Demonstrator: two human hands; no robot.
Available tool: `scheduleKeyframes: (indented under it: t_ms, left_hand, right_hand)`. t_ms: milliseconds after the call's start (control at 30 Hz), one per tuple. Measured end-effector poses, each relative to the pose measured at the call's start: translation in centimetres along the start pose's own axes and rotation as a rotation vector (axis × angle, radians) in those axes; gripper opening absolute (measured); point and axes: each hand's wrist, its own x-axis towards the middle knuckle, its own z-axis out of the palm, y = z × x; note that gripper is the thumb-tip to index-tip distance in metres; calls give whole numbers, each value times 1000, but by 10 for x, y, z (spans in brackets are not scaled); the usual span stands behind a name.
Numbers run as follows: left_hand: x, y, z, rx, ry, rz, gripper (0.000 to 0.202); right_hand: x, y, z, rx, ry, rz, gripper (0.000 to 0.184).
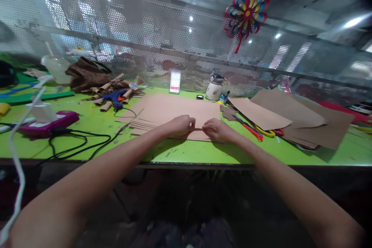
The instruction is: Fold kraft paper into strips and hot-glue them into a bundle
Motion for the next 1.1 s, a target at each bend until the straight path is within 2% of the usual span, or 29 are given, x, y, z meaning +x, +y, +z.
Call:
scheduleKeyframes:
  t_ms: [133,233,367,500,567,667,867,1000,1100]
  left_hand:
    - [-2,3,2,54,31,25,25]
    - [-6,6,7,120,110,56,26]
    - [-12,8,11,183,182,58,24]
    - [-12,9,10,151,148,75,23]
    - [-10,10,7,115,147,66,24]
    - [-8,12,1,45,167,32,28]
    - [-9,11,-4,141,230,154,25]
    - [-9,12,-5,82,260,142,27]
    - [-8,12,-10,-101,167,124,38]
  right_hand:
    - [20,5,-13,76,-158,16,21]
    - [32,6,-10,24,-187,19,15]
    - [30,2,3,11,-130,46,16]
    - [18,-5,8,-6,15,53,8]
    - [14,-6,6,17,44,80,8]
    - [14,-3,-1,179,13,123,19]
    - [19,4,-8,603,-32,187,35]
    - [21,5,-5,724,81,285,33]
    - [21,5,-5,717,173,242,28]
